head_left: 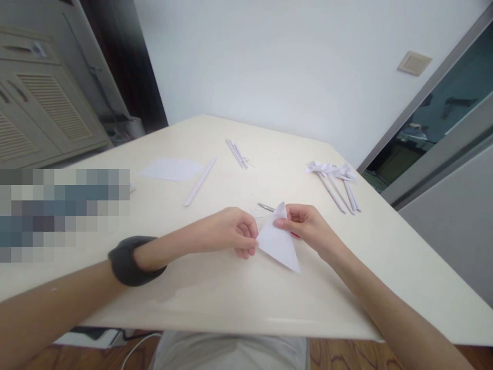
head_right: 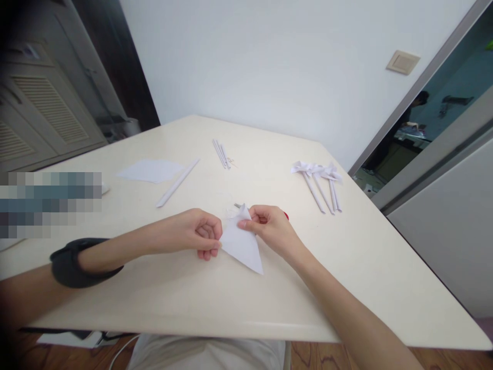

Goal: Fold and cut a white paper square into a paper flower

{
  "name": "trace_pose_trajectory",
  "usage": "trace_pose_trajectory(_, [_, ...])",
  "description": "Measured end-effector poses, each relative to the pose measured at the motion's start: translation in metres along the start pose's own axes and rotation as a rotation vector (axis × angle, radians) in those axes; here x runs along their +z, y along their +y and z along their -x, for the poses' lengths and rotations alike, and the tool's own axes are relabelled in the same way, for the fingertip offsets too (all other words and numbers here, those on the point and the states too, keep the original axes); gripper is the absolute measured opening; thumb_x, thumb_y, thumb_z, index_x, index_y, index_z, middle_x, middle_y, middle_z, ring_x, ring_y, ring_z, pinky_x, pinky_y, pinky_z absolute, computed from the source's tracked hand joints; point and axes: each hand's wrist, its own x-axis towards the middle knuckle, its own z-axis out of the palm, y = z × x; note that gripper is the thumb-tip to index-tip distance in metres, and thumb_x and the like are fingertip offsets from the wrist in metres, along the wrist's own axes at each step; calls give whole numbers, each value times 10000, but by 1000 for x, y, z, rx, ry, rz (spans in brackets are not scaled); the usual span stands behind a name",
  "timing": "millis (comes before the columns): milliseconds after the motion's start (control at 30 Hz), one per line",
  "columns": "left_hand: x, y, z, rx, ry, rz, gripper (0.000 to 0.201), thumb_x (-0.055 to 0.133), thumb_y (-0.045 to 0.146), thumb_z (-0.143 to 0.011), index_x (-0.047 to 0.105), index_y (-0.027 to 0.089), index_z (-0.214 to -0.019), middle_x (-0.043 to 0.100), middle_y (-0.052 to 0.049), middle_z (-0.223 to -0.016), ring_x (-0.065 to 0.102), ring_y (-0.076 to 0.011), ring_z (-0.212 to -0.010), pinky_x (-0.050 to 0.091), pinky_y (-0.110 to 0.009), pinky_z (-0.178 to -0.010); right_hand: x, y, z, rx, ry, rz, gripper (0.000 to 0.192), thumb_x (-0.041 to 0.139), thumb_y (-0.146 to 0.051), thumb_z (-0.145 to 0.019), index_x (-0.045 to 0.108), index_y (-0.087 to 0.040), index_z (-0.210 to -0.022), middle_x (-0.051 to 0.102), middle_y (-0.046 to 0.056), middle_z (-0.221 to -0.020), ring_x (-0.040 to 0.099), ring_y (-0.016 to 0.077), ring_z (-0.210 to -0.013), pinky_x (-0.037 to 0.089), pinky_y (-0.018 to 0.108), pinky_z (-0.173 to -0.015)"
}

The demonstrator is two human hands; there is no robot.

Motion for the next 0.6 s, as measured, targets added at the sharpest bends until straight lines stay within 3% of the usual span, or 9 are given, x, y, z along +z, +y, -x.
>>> trace_pose_trajectory(233, [0, 3, 3, -107, -101, -43, 73, 585, 212, -684, 540, 162, -656, 689, -21, -668, 649, -148, -599, 521, -249, -578, 2, -3, 1, -25, -43, 72, 226, 608, -369, -761, 533, -171, -683, 492, -12, -655, 436, 106, -595, 331, 238, -552])
trace_pose_trajectory(600, [-10, -1, 3, -116, -202, -43, 49, 579, 201, -683, 548, 176, -654, 695, -18, -663, 642, -152, -591, 519, -263, -576, 0, -7, 3, -48, -52, -27, 271, 548, -333, -818, 557, -151, -617, 484, -26, -561, 443, 82, -538, 326, 222, -530])
